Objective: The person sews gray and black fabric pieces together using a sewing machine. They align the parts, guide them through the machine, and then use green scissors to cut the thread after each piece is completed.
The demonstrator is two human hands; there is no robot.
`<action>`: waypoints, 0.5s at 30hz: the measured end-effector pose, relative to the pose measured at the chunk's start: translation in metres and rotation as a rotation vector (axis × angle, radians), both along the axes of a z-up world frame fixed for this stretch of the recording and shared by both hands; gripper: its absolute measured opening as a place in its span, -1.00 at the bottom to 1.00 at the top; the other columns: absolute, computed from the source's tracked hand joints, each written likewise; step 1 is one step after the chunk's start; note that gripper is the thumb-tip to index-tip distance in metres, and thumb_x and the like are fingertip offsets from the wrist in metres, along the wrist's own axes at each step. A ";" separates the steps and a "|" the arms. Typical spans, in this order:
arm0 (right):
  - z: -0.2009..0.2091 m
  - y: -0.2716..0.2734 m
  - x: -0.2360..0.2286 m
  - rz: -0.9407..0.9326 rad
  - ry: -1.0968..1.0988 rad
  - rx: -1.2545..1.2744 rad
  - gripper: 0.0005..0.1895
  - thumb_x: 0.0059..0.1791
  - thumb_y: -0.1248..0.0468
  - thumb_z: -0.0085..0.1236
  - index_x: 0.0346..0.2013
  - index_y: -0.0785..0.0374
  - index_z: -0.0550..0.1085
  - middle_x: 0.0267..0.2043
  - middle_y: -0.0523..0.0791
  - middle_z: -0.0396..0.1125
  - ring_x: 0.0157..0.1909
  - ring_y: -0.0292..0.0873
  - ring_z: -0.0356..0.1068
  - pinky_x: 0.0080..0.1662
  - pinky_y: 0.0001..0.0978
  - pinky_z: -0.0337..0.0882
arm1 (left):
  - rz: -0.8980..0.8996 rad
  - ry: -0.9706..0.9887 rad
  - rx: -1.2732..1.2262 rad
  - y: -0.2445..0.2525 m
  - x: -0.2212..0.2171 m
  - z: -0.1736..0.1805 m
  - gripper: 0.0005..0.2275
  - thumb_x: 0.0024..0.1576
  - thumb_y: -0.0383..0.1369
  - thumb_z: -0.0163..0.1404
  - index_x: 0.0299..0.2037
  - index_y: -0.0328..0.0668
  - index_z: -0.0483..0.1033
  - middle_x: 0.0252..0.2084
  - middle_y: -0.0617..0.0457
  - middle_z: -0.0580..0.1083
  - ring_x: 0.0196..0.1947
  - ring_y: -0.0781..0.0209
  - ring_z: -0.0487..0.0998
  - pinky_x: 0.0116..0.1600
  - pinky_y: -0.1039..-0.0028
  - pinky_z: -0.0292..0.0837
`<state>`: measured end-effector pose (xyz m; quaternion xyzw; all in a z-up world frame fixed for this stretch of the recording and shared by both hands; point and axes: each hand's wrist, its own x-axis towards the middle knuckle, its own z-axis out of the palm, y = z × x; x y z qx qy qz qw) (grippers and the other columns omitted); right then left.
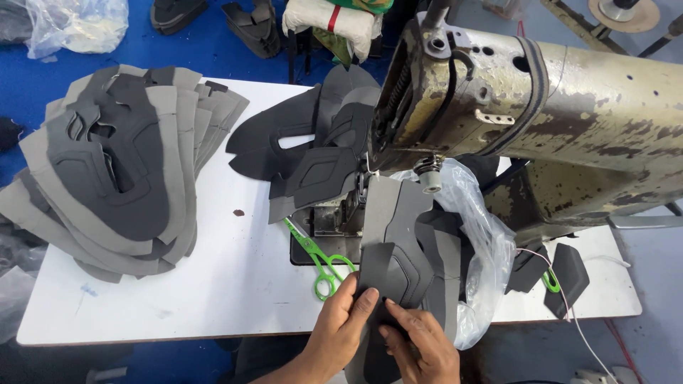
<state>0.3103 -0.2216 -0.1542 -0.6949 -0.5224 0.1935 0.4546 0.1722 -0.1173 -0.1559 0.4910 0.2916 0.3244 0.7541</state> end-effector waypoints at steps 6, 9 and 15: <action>0.009 0.001 -0.003 -0.005 -0.109 -0.044 -0.54 -0.20 0.46 0.38 0.00 0.30 0.59 -0.22 -0.06 0.52 -0.31 -0.32 0.57 -0.39 -0.53 0.56 | -0.025 -0.074 -0.063 -0.003 0.000 0.000 -0.72 0.32 -0.30 -0.10 0.11 -0.36 0.40 -0.13 0.05 0.55 -0.14 0.40 0.51 -0.03 0.55 0.45; -0.008 -0.008 -0.001 -0.044 -0.168 0.011 -0.53 -0.22 0.40 0.45 -0.02 0.26 0.58 -0.24 -0.08 0.50 -0.30 -0.31 0.54 -0.34 -0.53 0.49 | -0.001 -0.042 -0.019 -0.005 -0.005 -0.003 -0.72 0.32 -0.31 -0.08 0.10 -0.37 0.42 -0.14 0.03 0.57 -0.14 0.40 0.52 -0.03 0.54 0.46; 0.000 -0.002 0.003 -0.380 0.462 -0.195 -0.18 -0.25 0.40 0.42 0.28 0.27 0.30 -0.11 -0.02 0.40 -0.43 -0.24 0.45 -0.43 -0.43 0.41 | 0.073 0.175 0.009 -0.005 -0.026 0.002 -0.70 0.26 -0.29 -0.03 0.11 -0.31 0.45 -0.18 0.03 0.63 -0.19 0.41 0.53 -0.07 0.54 0.46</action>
